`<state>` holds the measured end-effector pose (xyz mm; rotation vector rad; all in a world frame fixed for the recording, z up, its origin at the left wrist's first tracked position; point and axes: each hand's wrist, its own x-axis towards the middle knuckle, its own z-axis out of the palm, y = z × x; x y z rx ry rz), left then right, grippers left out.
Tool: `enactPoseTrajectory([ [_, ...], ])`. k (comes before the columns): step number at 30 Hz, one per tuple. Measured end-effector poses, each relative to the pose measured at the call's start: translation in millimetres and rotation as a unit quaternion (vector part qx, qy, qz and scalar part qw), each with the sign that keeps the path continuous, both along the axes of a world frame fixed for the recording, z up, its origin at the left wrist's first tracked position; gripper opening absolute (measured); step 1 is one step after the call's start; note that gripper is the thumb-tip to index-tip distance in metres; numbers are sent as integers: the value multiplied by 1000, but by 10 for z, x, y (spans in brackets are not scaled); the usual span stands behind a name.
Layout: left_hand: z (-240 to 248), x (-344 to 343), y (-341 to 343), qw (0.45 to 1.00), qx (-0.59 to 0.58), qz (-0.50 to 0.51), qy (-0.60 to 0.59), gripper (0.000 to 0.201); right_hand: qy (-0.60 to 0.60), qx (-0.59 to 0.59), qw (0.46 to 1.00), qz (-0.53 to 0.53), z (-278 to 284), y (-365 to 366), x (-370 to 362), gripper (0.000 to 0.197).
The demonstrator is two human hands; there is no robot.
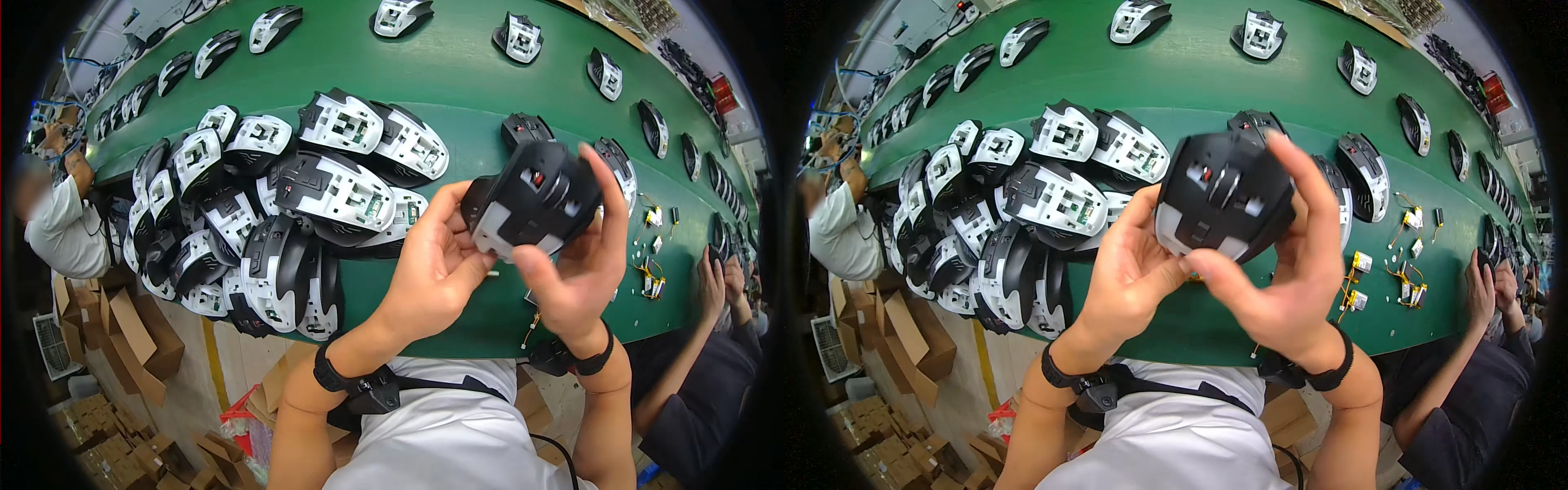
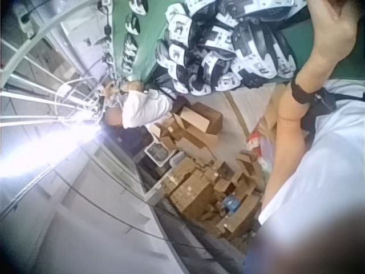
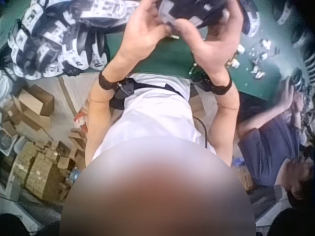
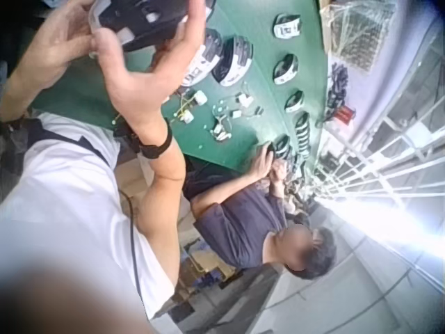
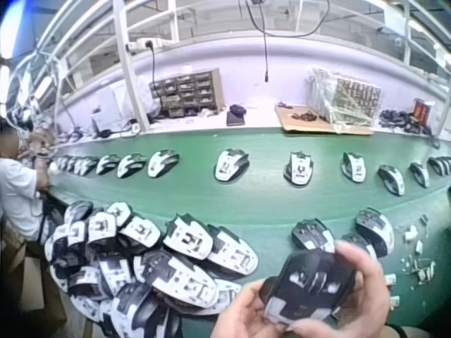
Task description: Assembling computer mice on a production line, including snapping casings together and connecting internal components.
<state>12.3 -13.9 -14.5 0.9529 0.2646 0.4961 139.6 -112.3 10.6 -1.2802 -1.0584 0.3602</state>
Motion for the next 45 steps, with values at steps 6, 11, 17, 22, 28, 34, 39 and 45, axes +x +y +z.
enactPoseTrajectory([
  [6, 218, -106, 112, 979, -130, -146, -49, 71, 188, -62, 962, 187, 53, -16, 231, 92],
  [11, 76, -108, 63, 991, -103, 0, -88, 62, 121, -126, 973, 149, -37, -50, 233, 78],
  [17, 142, -61, 43, 993, 44, 85, -69, 82, 248, -330, 868, 275, 121, -93, 281, 49],
  [22, 96, -25, 43, 992, 13, 35, -118, 74, 367, -187, 888, 205, -71, -79, 118, 43],
  [28, 60, -69, -18, 996, 55, 57, -50, 72, 136, -91, 985, 50, -110, -66, 182, 34],
  [34, 70, -29, 17, 998, 15, 48, -34, 71, -113, -2, 992, -49, -38, -26, 146, 29],
  [39, 89, -23, -11, 998, 12, 54, -11, 66, -204, 60, 974, -78, -73, -25, 126, 34],
  [45, 84, 23, 51, 997, -36, 59, -29, 61, -312, 48, 946, -79, 9, -63, 119, 31],
])
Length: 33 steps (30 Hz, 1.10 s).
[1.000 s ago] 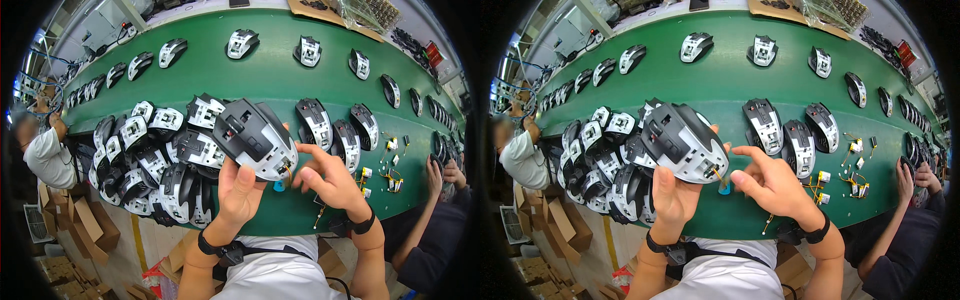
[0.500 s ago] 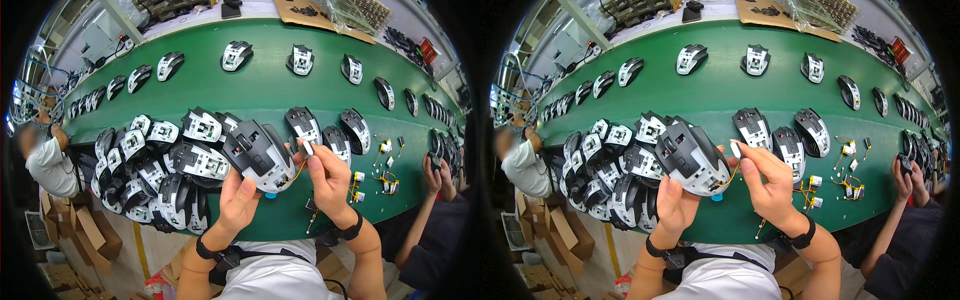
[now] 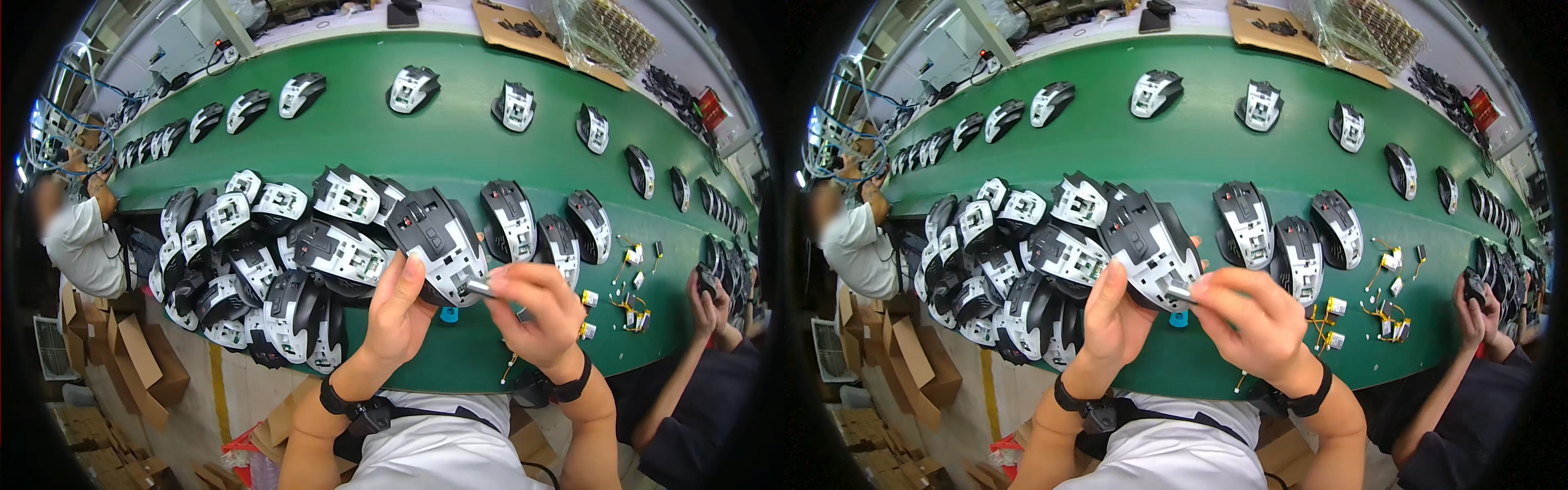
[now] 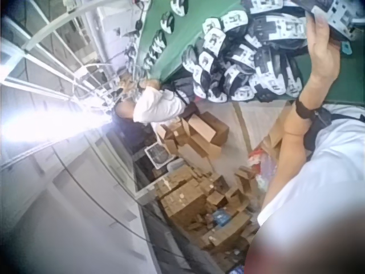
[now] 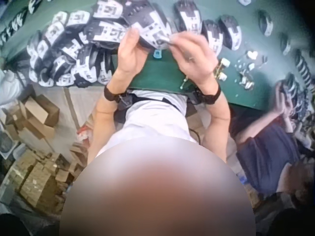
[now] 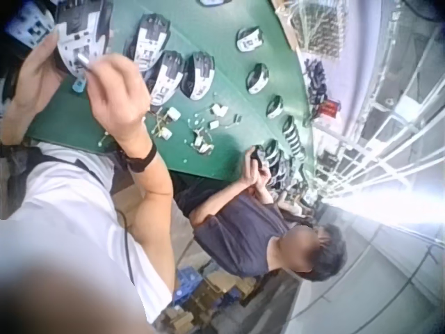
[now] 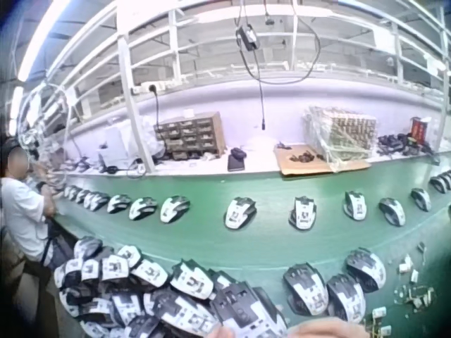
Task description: Assembling computer mice on a production line, including snapping casings together and connecting internal components.
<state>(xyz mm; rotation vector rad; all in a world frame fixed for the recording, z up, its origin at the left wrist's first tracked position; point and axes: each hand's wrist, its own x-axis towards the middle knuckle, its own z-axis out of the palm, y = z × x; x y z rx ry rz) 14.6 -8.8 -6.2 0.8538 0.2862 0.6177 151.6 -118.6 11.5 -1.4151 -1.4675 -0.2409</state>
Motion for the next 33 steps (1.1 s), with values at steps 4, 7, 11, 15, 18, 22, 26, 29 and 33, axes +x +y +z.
enactPoseTrajectory([
  [4, -48, 19, -9, 999, -49, -2, 6, 61, -115, -4, 993, 1, -47, -39, 23, 37],
  [7, -2, 12, 11, 999, -31, 16, 18, 57, -137, -16, 990, 19, -18, -3, 5, 38],
  [11, -14, -2, 3, 998, -50, 26, 38, 55, -144, -62, 987, 25, -7, -39, -58, 38],
  [15, -91, -28, 42, 999, -33, 17, 37, 53, -104, -102, 988, 57, -47, -42, 12, 38],
  [18, -86, -42, 30, 997, -2, 10, 73, 50, -45, -148, 986, 68, 61, -31, 105, 34],
  [22, -50, -85, 84, 991, 90, -10, 94, 44, -33, -113, 990, 78, -44, -6, 61, 29],
  [26, -51, -92, 79, 994, 61, -11, 92, 45, -58, -88, 992, 71, -6, -9, 20, 29],
  [29, -68, -31, 65, 996, -12, -2, 89, 46, -83, -86, 987, 110, -74, -26, 86, 31],
  [33, -10, -90, 103, 990, 58, -34, 124, 45, -77, -112, 981, 140, 16, -47, 113, 27],
])
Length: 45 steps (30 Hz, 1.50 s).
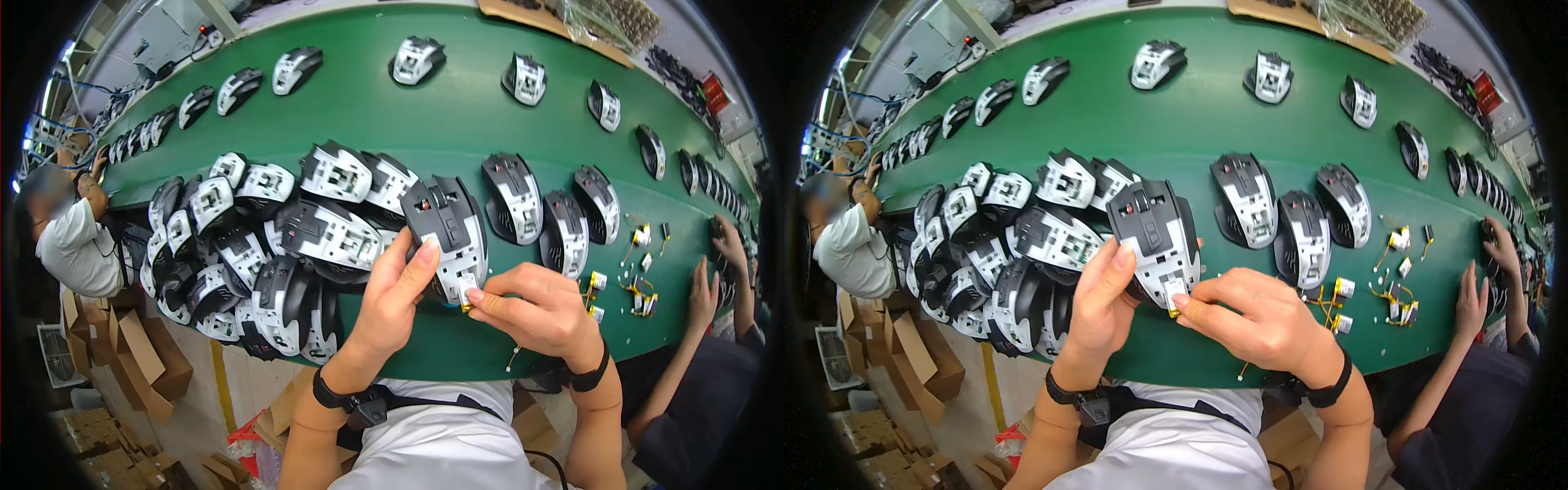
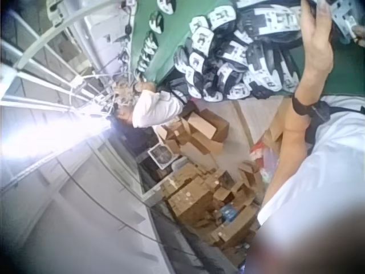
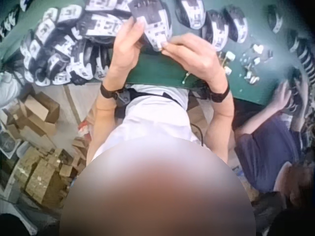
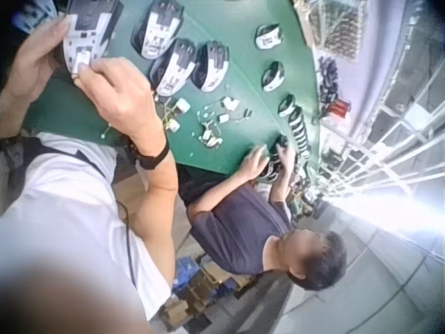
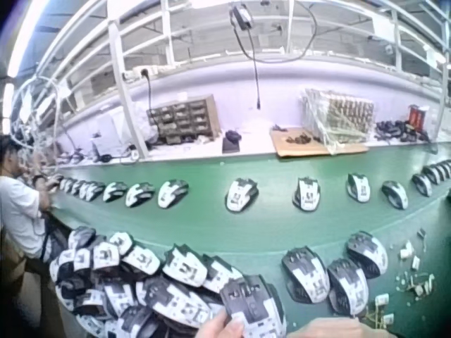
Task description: Assembling computer mice on a production line, including snapping casings together and connecting internal components.
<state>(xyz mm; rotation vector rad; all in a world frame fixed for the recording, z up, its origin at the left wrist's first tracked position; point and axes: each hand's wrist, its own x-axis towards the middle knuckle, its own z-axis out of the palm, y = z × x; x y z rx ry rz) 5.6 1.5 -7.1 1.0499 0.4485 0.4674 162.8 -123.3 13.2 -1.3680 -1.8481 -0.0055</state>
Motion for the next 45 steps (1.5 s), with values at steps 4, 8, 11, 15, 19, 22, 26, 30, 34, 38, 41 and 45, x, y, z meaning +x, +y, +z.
enactPoseTrajectory([
  [4, -9, 0, -15, 1000, -8, 10, -25, 35, 14, -14, 1000, -10, -30, -4, -13, 23],
  [8, -3, 31, -30, 1000, -2, 11, -19, 35, 39, -25, 999, 4, -14, -16, -3, 22],
  [11, -47, 28, -29, 999, 22, 28, -17, 34, 42, -19, 999, -30, -52, 7, -23, 22],
  [15, -12, -11, -23, 999, 47, 1, -6, 34, 48, 8, 996, -73, -147, 26, -128, 23],
  [19, -16, 3, -19, 999, 5, -18, -32, 33, 40, 43, 991, -124, -136, 36, -121, 23],
  [22, -47, 50, -52, 998, 57, -6, -5, 33, 50, 11, 990, -131, -135, 50, -92, 23],
  [26, -61, 6, -56, 1000, 11, 5, -15, 44, 30, 22, 992, -121, -46, 36, -138, 22],
  [30, 44, -9, -37, 999, -24, 43, -23, 44, -22, 14, 996, -89, -36, 39, -121, 27],
  [34, 40, 31, -49, 995, -87, 39, -38, 38, -14, 52, 992, -111, -42, 39, -144, 25],
  [38, -47, 64, -96, 997, -51, 48, -28, 49, 41, 93, 986, -135, -85, 134, -226, 25],
  [41, -3, 50, -101, 989, -122, 40, -70, 55, 29, 118, 984, -132, -151, 145, -239, 27],
  [45, 51, 44, -80, 985, -138, 67, -73, 56, -73, 113, 981, -140, -122, 117, -215, 31],
])
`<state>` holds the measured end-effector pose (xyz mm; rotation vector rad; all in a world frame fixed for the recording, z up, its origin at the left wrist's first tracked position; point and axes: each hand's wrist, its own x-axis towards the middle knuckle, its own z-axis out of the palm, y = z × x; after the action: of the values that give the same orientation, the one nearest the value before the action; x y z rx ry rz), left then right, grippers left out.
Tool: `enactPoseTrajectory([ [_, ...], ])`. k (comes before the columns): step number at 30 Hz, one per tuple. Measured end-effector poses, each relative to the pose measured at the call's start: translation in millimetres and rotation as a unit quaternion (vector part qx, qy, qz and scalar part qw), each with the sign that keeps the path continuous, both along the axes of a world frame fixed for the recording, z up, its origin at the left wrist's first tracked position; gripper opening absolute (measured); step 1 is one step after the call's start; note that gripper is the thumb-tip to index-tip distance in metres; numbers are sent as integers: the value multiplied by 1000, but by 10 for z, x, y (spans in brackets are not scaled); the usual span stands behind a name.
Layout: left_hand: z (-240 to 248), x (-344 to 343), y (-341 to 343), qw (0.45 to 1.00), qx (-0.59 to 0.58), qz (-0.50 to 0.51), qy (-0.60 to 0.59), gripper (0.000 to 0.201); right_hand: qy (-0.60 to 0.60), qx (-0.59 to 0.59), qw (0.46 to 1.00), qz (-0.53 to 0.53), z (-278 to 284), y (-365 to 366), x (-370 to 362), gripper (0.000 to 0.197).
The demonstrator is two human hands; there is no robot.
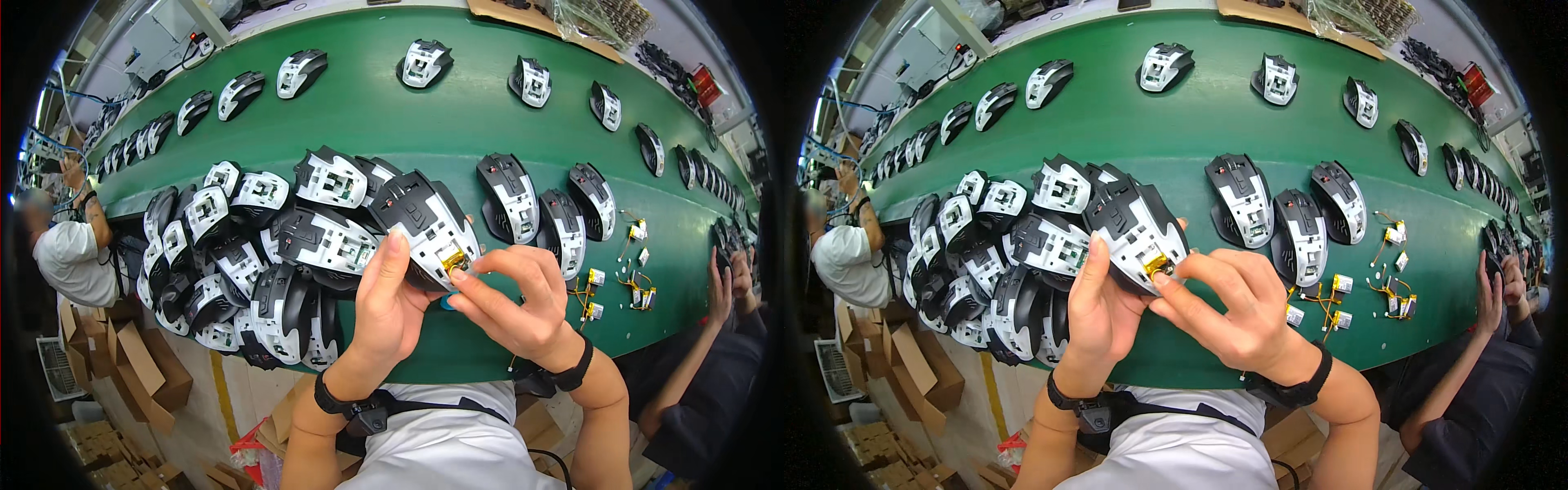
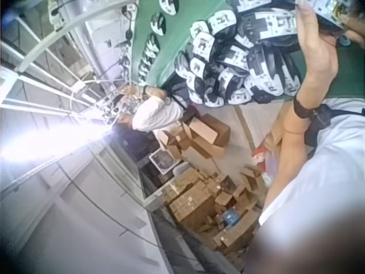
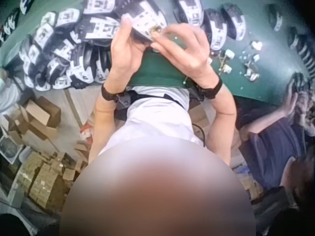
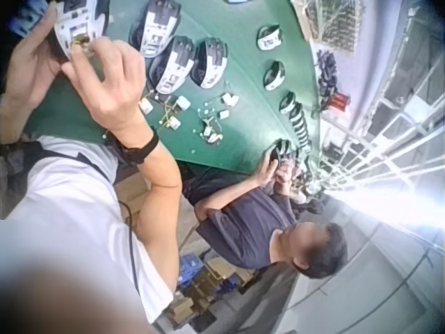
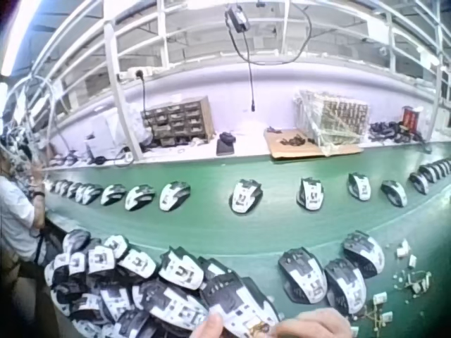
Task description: Assembling computer mice on a production line, including snapping casings together and connecting internal components.
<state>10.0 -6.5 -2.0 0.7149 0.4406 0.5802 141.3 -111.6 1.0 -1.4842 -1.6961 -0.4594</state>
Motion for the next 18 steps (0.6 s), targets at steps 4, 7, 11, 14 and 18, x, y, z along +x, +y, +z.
enactPoseTrajectory([
  [4, -46, 5, 8, 1000, -2, -11, 29, 55, -12, -28, 999, -33, 0, -7, 15, 37],
  [7, -13, -18, -36, 998, 40, 10, 53, 48, 39, -72, 997, -10, 15, -9, -24, 31],
  [11, -9, -34, -17, 995, 63, 11, 82, 43, 32, -156, 986, -49, 138, -3, -68, 27],
  [14, -12, -33, 9, 997, 43, 5, 67, 47, 218, -138, 963, 78, 104, -21, 53, 23],
  [18, -57, -19, 17, 997, 53, -11, 57, 51, 225, -88, 970, 35, 88, -81, 129, 30],
])
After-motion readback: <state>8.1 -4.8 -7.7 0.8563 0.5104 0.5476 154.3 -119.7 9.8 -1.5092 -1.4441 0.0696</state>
